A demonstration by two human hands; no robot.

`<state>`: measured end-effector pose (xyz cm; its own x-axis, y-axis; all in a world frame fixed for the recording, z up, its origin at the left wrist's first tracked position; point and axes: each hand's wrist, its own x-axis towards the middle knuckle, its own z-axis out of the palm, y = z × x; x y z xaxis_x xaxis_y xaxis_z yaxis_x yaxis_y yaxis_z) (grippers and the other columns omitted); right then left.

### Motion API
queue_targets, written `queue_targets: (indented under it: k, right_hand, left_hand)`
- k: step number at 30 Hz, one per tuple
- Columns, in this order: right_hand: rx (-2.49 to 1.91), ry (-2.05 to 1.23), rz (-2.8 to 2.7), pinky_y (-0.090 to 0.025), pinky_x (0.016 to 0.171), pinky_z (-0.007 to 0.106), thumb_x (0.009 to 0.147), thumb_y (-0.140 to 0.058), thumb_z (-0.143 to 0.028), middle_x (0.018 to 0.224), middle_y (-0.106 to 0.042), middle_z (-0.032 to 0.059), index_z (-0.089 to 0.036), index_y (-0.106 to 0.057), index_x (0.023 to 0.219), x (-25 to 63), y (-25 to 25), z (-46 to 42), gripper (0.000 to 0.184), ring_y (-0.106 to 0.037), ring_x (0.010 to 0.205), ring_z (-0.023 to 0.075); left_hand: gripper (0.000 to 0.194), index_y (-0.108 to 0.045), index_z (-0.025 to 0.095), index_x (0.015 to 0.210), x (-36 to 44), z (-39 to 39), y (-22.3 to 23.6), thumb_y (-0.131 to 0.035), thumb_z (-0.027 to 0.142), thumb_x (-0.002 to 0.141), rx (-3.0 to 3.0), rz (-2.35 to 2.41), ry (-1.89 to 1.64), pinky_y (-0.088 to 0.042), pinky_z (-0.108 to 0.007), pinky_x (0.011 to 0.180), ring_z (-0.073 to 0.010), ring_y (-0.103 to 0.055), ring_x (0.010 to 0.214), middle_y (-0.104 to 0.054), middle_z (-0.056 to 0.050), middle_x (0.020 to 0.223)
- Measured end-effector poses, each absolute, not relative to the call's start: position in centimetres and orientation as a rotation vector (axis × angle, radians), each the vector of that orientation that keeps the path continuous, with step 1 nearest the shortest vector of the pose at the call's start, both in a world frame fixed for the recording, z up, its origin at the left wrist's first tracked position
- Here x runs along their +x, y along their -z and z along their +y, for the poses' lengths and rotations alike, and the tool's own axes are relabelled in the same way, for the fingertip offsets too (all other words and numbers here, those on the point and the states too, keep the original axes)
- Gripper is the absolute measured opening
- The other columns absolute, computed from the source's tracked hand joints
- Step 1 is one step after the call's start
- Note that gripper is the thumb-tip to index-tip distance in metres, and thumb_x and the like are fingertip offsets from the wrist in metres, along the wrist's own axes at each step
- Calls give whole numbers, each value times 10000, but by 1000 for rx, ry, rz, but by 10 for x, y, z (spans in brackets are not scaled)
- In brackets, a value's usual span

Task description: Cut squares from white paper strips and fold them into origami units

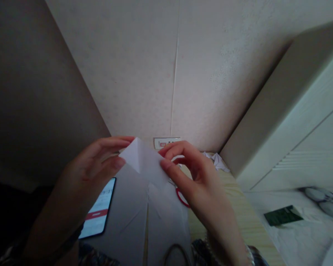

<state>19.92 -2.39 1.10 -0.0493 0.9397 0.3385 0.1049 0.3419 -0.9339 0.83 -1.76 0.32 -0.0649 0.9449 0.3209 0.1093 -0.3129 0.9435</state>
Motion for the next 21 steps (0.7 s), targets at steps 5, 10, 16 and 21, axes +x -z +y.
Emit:
queue_targets:
  k: [5, 10, 16, 21]
  right_hand:
    - [-1027, -928, -1364, -466, 618, 261, 925, -678, -273, 890, -718, 17, -244, -657, 767, 198, -10, -28, 162, -639, 780, 175]
    - [-1144, -875, -1321, -391, 483, 273, 956, -633, -379, 716, -620, 15, -263, -622, 781, 197, -7, -29, 210, -534, 602, 175]
    - [-1084, -829, -1225, -317, 418, 247, 993, -604, -354, 628, -503, -22, -273, -576, 772, 195, -5, -31, 237, -452, 537, 148]
    - [-1040, -864, -1201, -307, 372, 217, 1005, -600, -397, 593, -496, -48, -278, -579, 809, 193, -5, -33, 230, -425, 479, 125]
  left_hand:
    - [258, -690, 274, 1062, 9, -19, -3, -792, 356, 840, 1471, 1051, -1313, -545, -252, 957, -168, -690, 1103, -753, 7, 1181]
    - [195, -721, 288, 1011, 10, -22, -4, -795, 280, 830, 1447, 1027, -1187, -558, -249, 894, -149, -710, 985, -771, 26, 1163]
    - [343, -736, 317, 1087, 6, -22, 0, -809, 201, 772, 1371, 834, -1130, -526, -275, 987, -192, -689, 1152, -762, 35, 1229]
    - [275, -783, 307, 1009, 9, -23, -4, -836, 217, 756, 1400, 955, -1047, -567, -231, 790, -182, -748, 957, -818, 32, 1030]
